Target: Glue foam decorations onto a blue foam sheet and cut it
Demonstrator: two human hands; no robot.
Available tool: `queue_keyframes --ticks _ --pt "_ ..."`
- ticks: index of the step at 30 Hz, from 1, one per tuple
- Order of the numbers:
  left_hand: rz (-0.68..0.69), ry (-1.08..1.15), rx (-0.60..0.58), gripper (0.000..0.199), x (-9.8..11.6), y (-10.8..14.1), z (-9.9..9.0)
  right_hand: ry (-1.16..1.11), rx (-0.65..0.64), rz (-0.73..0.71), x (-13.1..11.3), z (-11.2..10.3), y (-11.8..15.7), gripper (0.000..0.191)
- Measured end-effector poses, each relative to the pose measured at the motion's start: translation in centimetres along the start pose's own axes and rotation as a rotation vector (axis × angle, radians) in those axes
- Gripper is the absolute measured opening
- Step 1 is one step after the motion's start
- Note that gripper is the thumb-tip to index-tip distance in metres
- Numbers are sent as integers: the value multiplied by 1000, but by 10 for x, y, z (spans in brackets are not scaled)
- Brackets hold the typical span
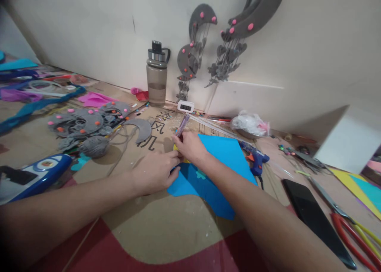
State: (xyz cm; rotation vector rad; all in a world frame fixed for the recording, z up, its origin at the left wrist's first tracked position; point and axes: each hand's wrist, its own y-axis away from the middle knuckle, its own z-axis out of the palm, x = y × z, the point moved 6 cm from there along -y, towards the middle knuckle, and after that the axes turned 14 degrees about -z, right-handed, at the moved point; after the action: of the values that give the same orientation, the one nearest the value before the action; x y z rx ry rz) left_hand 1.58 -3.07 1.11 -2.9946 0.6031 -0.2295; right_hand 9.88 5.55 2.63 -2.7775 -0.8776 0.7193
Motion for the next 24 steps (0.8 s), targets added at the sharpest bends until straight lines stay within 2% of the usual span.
queue_keyframes --ticks 24 --pt "10 32 37 38 -1 0 1 84 -94 4 -2 2 -6 24"
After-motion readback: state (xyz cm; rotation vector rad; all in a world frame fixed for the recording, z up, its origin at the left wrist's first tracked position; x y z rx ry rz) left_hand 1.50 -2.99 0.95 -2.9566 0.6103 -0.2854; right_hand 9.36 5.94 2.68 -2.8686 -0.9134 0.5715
